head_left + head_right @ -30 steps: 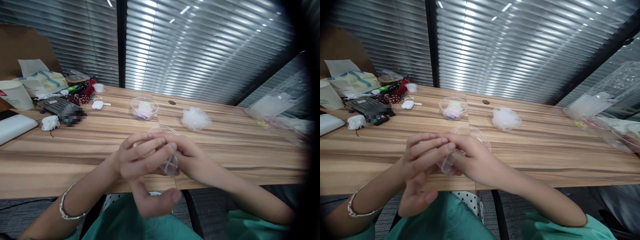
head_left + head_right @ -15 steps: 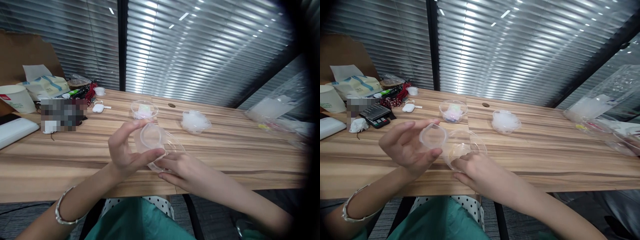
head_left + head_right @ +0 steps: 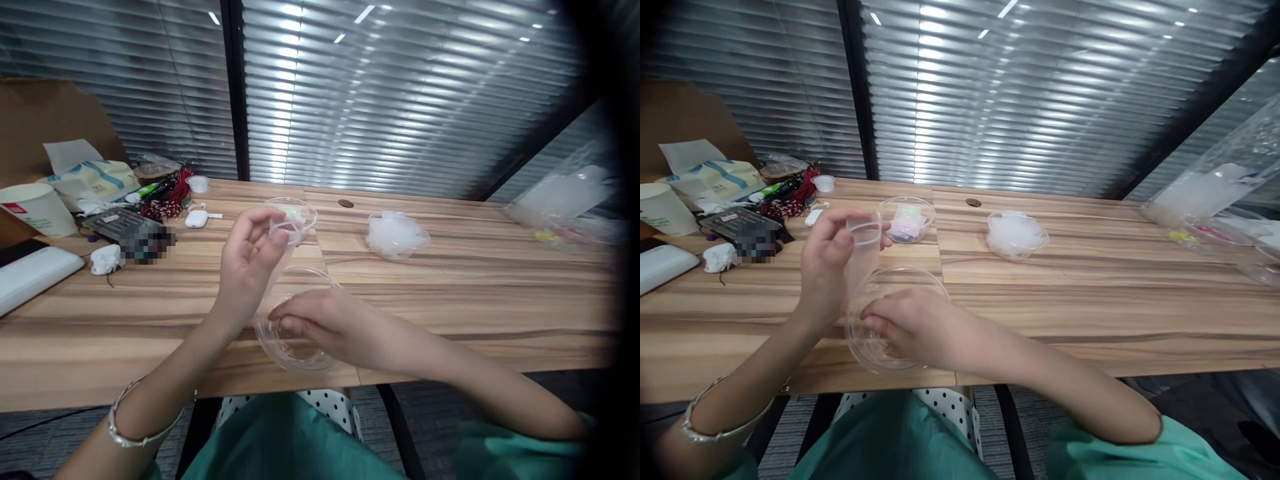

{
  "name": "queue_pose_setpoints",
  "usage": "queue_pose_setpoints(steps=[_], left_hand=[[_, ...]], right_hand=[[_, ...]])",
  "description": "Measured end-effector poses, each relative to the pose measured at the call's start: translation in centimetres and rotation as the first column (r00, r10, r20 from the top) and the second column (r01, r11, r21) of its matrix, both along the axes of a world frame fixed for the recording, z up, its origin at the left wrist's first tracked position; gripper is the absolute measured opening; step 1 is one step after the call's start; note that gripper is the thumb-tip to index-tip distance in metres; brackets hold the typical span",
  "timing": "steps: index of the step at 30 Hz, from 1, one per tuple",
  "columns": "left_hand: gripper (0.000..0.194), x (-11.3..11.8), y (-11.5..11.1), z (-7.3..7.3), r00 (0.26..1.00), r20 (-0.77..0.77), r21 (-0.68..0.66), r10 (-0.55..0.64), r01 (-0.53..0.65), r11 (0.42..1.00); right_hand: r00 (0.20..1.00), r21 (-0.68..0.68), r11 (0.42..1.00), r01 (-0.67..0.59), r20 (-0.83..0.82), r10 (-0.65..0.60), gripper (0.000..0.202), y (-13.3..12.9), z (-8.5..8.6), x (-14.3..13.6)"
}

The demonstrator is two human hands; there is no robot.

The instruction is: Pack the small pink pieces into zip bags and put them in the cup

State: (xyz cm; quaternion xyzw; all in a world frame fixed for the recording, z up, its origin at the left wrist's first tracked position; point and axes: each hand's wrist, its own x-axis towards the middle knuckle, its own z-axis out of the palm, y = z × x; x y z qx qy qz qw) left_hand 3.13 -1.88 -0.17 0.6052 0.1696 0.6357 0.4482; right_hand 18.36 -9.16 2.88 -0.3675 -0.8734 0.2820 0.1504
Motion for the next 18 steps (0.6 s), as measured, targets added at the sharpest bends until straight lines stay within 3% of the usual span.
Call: queue_pose_setpoints(steps=[3,7,10,12,18], left_hand=[[0.027,-0.1,0.2,0.2,0.999,0.013,-0.031,0.043,-0.042,0.999],[0.026,-0.1,0.2,0.3,0.999,0.009,-0.046,0.046,-0.045,0.998],[0.031,0.0,0.2,0.4,0.999,-0.029,-0.073,0.041,-0.043,0.996],[0.033,0.1,0.3,0.5,0.998,-0.057,-0.084,0.029,-0.034,0.996],[0.036,-0.1,0.2,0.8,0.988,-0.138,-0.151,-0.068,0.047,0.987]], right_hand=[[0.99,0.187,0.978,-0.088,0.124,0.065,0.021,1.9,-0.9,-0.3],[0.911,0.362,0.875,-0.321,0.372,0.181,0.029,3.1,-2.7,-1.3],[0.873,0.421,0.81,-0.408,0.441,0.21,0.028,3.3,-3.4,-1.9],[0.874,0.409,0.809,-0.423,0.419,0.245,0.026,3.5,-3.5,-2.1],[0.898,0.255,0.881,-0.398,0.306,0.317,0.024,3.6,-3.4,-1.4]])
